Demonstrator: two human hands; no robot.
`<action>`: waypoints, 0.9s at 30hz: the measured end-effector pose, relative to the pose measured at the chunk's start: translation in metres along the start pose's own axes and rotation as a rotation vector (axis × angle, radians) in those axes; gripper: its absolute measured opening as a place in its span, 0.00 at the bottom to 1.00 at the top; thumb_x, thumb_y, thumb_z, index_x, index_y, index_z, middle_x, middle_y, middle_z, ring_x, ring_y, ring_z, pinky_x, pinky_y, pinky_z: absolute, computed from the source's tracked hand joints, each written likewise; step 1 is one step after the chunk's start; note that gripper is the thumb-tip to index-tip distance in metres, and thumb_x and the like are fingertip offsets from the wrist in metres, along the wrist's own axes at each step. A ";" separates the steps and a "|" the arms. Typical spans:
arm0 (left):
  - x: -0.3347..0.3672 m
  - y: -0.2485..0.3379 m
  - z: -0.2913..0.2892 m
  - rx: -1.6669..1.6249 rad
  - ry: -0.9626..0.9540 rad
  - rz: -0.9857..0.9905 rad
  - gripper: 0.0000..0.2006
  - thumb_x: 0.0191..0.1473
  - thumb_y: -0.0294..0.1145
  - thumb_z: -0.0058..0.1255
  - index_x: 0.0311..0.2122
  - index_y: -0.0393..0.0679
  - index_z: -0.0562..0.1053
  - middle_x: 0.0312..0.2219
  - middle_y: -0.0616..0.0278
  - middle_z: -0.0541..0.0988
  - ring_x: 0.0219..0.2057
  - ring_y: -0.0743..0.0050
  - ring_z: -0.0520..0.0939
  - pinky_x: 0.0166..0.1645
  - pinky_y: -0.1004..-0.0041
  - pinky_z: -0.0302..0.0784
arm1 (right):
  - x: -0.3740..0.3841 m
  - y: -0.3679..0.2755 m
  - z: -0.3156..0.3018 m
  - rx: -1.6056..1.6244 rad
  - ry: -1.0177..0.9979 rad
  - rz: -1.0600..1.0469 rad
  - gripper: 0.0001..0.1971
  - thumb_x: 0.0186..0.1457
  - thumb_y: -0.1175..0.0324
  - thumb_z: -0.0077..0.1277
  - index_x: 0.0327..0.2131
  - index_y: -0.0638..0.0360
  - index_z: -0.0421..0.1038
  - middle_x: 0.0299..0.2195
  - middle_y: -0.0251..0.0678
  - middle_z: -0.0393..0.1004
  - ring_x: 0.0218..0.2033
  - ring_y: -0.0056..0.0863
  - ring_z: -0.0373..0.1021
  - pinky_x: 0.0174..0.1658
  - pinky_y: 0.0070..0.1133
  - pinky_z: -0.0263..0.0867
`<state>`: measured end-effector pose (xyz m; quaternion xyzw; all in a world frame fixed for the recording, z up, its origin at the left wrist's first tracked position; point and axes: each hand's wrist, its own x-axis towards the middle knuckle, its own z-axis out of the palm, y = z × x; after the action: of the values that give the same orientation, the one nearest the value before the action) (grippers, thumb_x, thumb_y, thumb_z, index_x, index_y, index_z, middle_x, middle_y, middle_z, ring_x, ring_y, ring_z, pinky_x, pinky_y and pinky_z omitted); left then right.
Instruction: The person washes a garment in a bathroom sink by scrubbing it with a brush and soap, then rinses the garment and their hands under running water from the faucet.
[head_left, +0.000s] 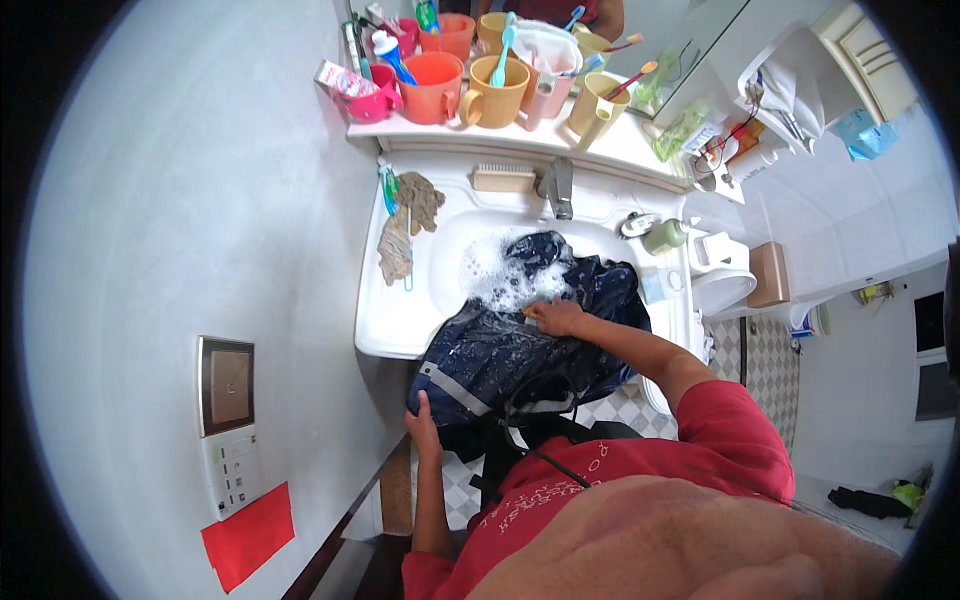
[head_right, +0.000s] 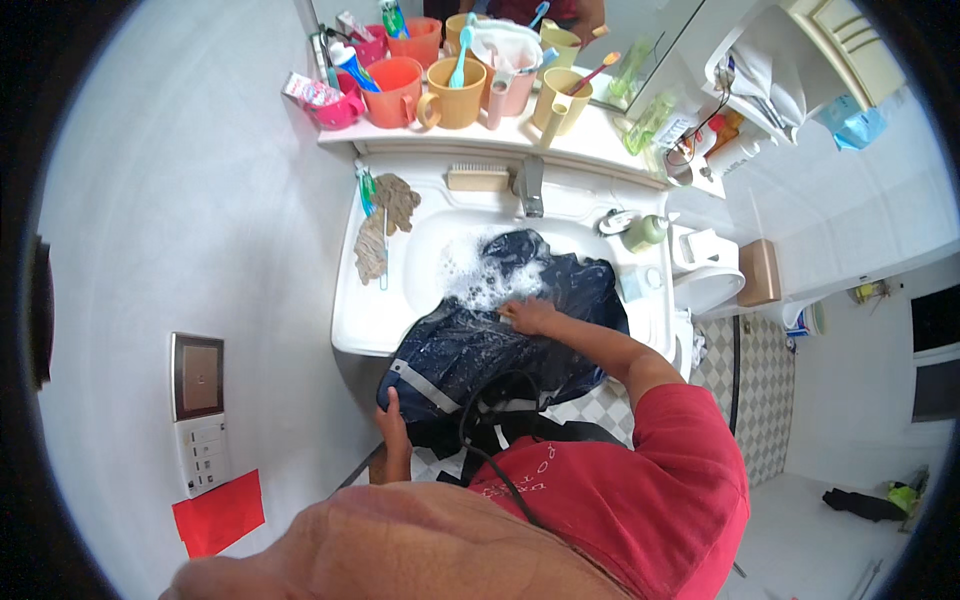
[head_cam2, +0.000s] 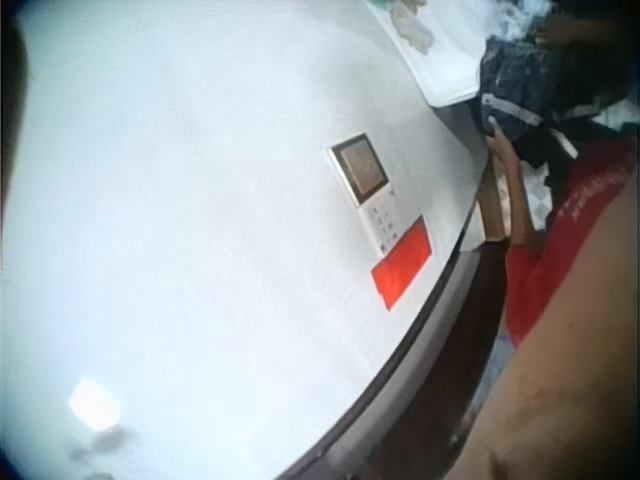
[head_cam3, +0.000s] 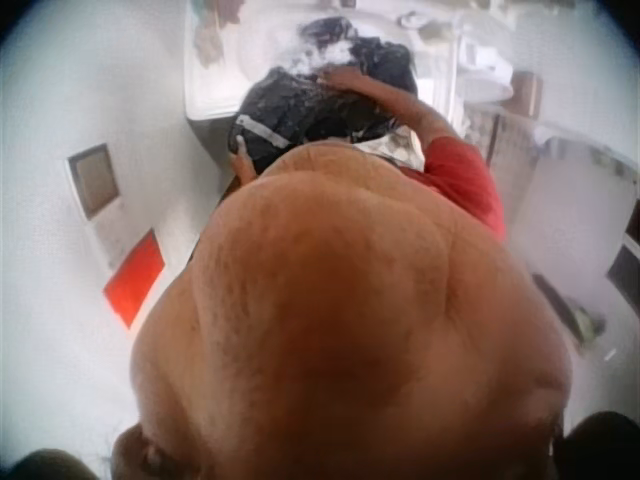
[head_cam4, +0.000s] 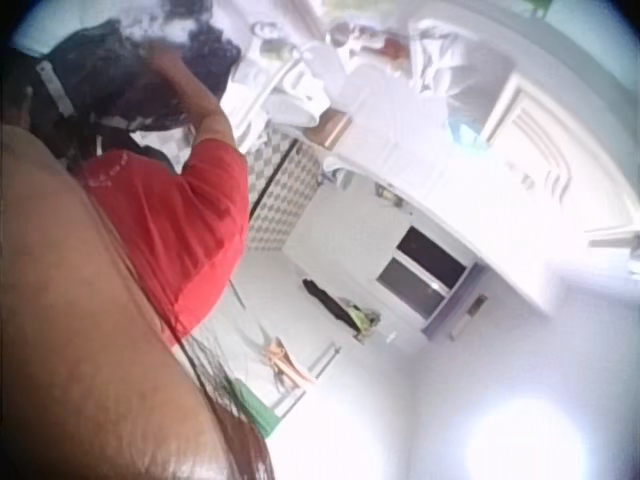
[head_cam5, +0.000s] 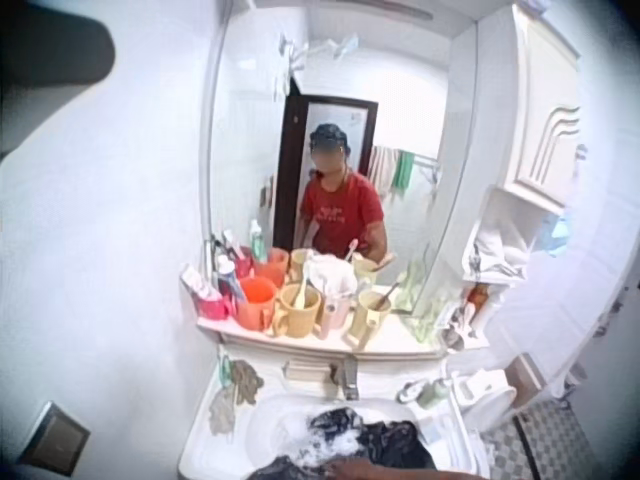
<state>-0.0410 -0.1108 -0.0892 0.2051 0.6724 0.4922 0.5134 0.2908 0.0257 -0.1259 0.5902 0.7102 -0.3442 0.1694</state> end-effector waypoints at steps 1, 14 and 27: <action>-0.002 0.013 0.007 0.145 -0.005 0.109 0.26 0.52 0.45 0.49 0.46 0.29 0.67 0.42 0.51 0.73 0.42 0.63 0.73 0.49 0.71 0.64 | 0.000 -0.003 0.001 -0.078 -0.007 0.143 0.26 0.47 0.53 0.45 0.52 0.38 0.56 0.46 0.50 0.62 0.47 0.46 0.63 0.45 0.38 0.62; 0.030 0.105 0.045 0.438 -0.112 0.804 0.13 0.44 0.22 0.51 0.39 0.41 0.72 0.28 0.60 0.75 0.29 0.68 0.74 0.34 0.71 0.68 | -0.018 -0.025 -0.002 0.004 0.123 0.127 0.24 0.47 0.55 0.44 0.51 0.38 0.59 0.45 0.49 0.64 0.47 0.46 0.63 0.47 0.37 0.62; -0.068 0.267 0.065 -0.088 -0.411 1.312 0.09 0.50 0.20 0.42 0.38 0.33 0.68 0.33 0.56 0.73 0.36 0.69 0.72 0.46 0.68 0.66 | -0.031 -0.049 0.003 0.015 0.387 0.180 0.18 0.51 0.52 0.37 0.42 0.43 0.69 0.38 0.41 0.72 0.40 0.43 0.68 0.41 0.38 0.65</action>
<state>-0.0176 -0.0190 0.1775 0.6380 0.2775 0.6791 0.2341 0.2511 -0.0017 -0.0937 0.7077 0.6714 -0.2130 0.0555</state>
